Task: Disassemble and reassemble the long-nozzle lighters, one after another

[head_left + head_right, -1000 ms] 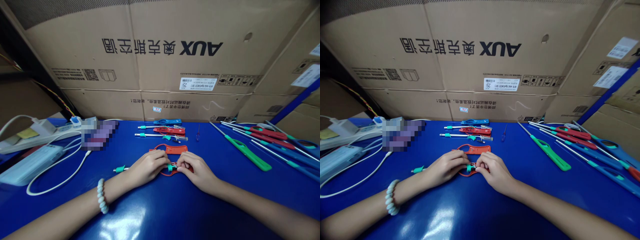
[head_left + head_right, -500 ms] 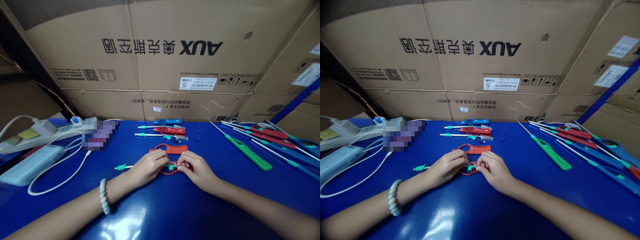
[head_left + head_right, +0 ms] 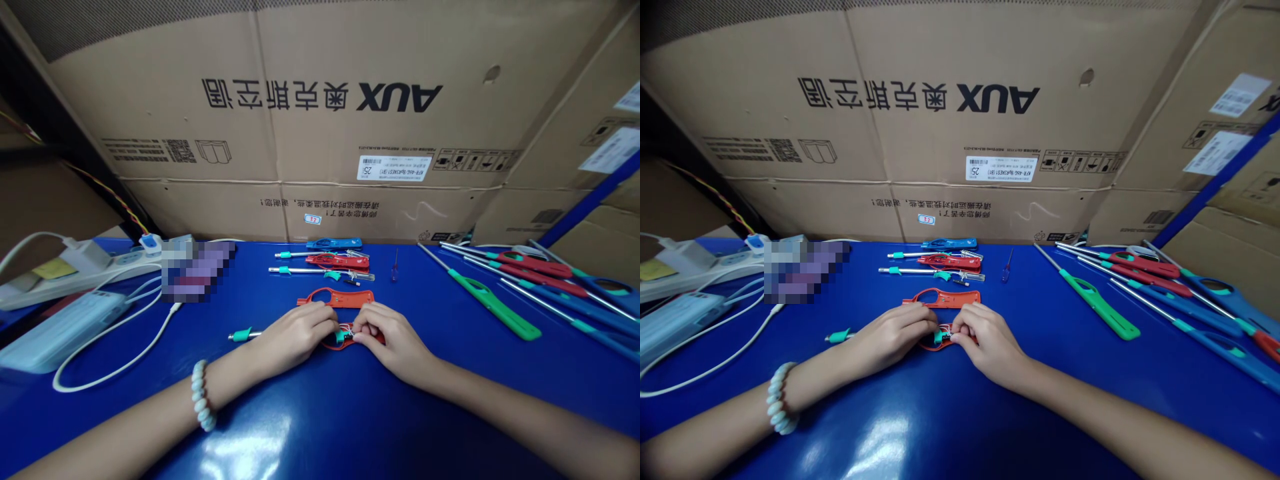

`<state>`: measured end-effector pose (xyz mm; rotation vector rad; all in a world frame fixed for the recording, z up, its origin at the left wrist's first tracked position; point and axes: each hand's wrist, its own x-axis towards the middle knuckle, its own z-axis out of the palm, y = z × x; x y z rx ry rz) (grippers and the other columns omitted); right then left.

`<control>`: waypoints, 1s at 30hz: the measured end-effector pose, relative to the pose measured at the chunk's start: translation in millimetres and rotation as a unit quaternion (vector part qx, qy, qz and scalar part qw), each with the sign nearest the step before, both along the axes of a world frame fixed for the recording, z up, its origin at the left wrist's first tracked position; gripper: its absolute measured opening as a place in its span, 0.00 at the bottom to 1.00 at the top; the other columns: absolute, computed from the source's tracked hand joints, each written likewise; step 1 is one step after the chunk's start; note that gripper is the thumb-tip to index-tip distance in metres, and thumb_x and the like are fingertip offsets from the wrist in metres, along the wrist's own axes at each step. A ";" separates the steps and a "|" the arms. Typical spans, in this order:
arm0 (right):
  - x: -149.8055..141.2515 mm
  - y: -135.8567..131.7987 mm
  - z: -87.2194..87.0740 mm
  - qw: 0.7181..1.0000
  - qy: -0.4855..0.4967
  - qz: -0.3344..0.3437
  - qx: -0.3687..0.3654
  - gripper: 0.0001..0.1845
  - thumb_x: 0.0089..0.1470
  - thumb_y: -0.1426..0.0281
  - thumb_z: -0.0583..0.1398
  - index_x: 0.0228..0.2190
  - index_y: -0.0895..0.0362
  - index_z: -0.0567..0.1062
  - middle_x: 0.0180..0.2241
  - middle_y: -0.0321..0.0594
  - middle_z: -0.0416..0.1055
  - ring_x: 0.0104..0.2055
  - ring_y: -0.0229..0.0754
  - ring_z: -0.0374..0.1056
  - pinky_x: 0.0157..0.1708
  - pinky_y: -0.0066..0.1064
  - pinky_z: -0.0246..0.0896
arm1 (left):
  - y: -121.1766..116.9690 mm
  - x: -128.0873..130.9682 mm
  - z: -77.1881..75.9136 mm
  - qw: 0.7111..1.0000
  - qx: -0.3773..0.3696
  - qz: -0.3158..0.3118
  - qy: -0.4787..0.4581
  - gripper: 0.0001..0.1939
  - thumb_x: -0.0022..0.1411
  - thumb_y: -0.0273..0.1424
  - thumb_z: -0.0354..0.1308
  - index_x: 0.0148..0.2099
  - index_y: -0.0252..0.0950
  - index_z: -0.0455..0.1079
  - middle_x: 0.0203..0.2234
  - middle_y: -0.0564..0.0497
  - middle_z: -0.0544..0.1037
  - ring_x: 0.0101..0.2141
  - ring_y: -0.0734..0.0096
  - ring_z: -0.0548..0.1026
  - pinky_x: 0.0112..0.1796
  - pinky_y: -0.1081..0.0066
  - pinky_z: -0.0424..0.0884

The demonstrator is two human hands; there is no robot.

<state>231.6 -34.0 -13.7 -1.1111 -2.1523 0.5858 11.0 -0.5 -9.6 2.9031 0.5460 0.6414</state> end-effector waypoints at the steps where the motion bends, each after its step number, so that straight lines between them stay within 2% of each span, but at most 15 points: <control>1: 0.0 0.1 -0.1 1.000 0.000 0.000 0.001 0.07 0.53 0.79 0.60 0.26 0.57 0.69 0.25 0.34 0.64 0.29 0.38 0.60 0.30 0.29 0.53 | 0.7 -1.0 1.8 1.000 -0.016 -0.008 0.008 0.13 0.69 0.21 0.43 0.44 0.29 0.69 0.38 0.44 0.73 0.38 0.66 0.71 0.40 0.68 0.70; 5: 0.1 0.6 0.1 1.000 0.001 0.000 0.001 0.08 0.53 0.79 0.60 0.26 0.57 0.69 0.24 0.34 0.64 0.29 0.38 0.60 0.29 0.29 0.53 | 3.0 -4.3 9.1 0.997 -0.072 -0.027 0.008 0.14 0.65 0.16 0.44 0.46 0.29 0.69 0.41 0.44 0.73 0.42 0.67 0.71 0.43 0.68 0.69; 12: -0.7 0.4 0.9 1.000 0.003 -0.003 -0.003 0.08 0.52 0.80 0.61 0.26 0.57 0.69 0.24 0.33 0.64 0.28 0.37 0.60 0.29 0.28 0.53 | 5.2 -6.1 6.2 0.994 -0.105 -0.017 -0.022 0.12 0.67 0.19 0.45 0.43 0.31 0.70 0.38 0.45 0.71 0.37 0.70 0.71 0.37 0.72 0.69; 21: -0.7 0.2 -0.6 1.000 0.007 -0.001 0.003 0.09 0.52 0.80 0.61 0.25 0.57 0.69 0.24 0.33 0.64 0.28 0.37 0.60 0.29 0.28 0.54 | 0.9 -4.6 5.9 0.999 -0.031 0.009 -0.005 0.14 0.67 0.20 0.43 0.41 0.32 0.71 0.31 0.47 0.72 0.31 0.70 0.70 0.31 0.73 0.66; 30: -0.6 0.1 1.3 1.000 -0.002 0.002 0.010 0.08 0.53 0.78 0.59 0.25 0.56 0.68 0.25 0.34 0.65 0.29 0.38 0.60 0.28 0.29 0.55 | -2.7 -2.1 7.9 0.999 0.038 0.022 0.007 0.16 0.67 0.20 0.42 0.39 0.32 0.71 0.28 0.48 0.72 0.28 0.70 0.69 0.29 0.71 0.65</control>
